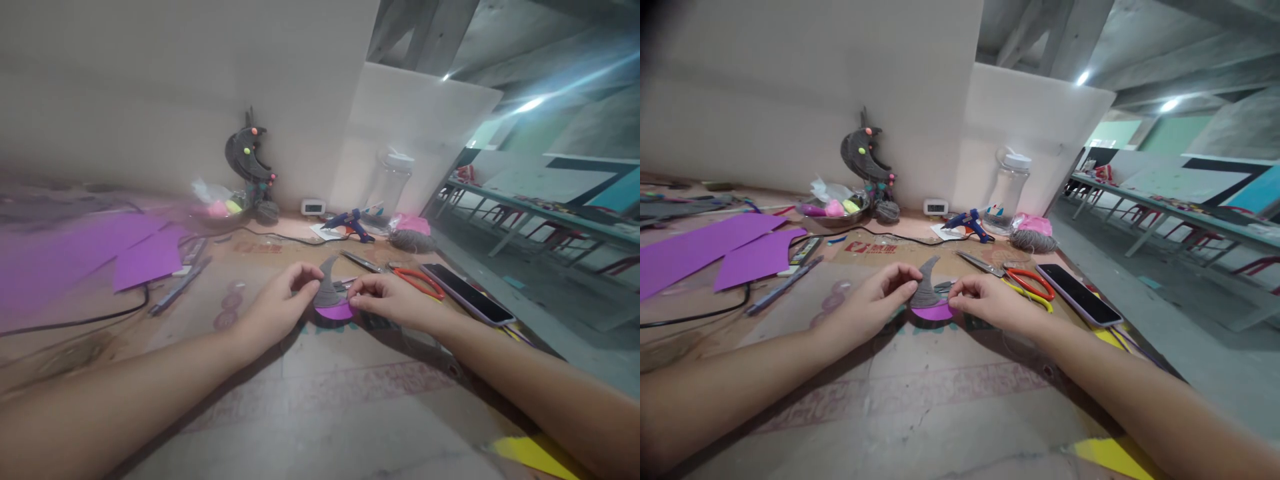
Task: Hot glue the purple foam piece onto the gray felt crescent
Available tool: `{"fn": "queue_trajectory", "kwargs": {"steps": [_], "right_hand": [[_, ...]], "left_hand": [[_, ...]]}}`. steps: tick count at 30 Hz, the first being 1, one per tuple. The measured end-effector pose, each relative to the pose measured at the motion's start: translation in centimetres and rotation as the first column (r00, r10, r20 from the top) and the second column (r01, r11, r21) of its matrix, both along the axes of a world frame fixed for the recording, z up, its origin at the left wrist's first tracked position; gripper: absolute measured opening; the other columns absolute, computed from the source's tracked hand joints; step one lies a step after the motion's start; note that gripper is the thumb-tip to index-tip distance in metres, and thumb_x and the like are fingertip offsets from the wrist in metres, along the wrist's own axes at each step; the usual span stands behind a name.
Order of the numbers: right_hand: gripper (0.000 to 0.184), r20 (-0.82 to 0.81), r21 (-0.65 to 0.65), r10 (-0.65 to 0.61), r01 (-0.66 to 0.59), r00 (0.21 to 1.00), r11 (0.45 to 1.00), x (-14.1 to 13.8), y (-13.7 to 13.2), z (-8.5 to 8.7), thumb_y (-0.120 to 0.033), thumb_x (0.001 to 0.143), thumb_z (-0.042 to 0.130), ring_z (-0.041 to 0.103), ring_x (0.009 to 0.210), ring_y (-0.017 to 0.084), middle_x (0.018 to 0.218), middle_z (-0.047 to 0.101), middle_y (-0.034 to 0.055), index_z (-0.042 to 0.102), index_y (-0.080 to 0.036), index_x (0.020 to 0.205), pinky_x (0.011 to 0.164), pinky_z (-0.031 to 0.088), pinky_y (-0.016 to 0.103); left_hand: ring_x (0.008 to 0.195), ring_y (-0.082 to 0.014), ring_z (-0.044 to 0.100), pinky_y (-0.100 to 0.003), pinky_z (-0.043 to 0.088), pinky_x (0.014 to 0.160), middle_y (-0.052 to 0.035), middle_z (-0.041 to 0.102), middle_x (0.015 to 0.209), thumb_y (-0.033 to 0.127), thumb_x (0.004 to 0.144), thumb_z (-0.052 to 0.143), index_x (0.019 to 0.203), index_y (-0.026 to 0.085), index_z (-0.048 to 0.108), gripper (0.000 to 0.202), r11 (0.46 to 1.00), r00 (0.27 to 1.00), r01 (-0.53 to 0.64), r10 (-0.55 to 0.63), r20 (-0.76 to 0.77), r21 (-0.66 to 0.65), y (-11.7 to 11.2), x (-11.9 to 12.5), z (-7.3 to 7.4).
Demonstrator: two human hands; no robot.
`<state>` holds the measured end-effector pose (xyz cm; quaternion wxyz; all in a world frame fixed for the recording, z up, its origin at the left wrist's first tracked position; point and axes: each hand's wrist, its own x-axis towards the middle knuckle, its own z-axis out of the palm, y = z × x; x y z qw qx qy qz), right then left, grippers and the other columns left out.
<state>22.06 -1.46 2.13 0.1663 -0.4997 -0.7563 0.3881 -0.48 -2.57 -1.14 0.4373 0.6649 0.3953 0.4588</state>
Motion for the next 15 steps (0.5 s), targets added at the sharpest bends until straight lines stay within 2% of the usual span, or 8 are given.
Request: {"fn": "queue_trajectory", "kwargs": {"steps": [8, 15], "right_hand": [[0.019, -0.092, 0.026, -0.065, 0.068, 0.994, 0.997, -0.1, 0.2, -0.7, -0.037, 0.080, 0.063, 0.057, 0.062, 0.013, 0.070, 0.064, 0.0004, 0.064, -0.018, 0.084, 0.059, 0.042, 0.026], [0.022, -0.149, 0.118, -0.133, 0.151, 0.980, 0.981, -0.3, 0.4, -1.2, -0.038, 0.080, 0.063, 0.060, 0.070, 0.016, 0.078, 0.067, 0.0039, 0.066, -0.016, 0.084, 0.067, 0.046, 0.030]], "left_hand": [[0.086, -0.0165, 0.060, -0.030, 0.048, 0.074, -0.0032, 0.064, 0.094, 0.028, 0.088, 0.051, 0.096, 0.021, 0.057, 0.012, 1.000, 0.998, 0.015, -0.014, -0.056, 0.014, -0.2, 0.0, 0.2], [0.082, -0.0152, 0.059, -0.028, 0.047, 0.073, -0.0028, 0.063, 0.092, 0.029, 0.087, 0.051, 0.095, 0.020, 0.056, 0.013, 0.999, 0.998, 0.042, -0.043, -0.047, -0.024, 0.0, 0.1, 0.2]]}}
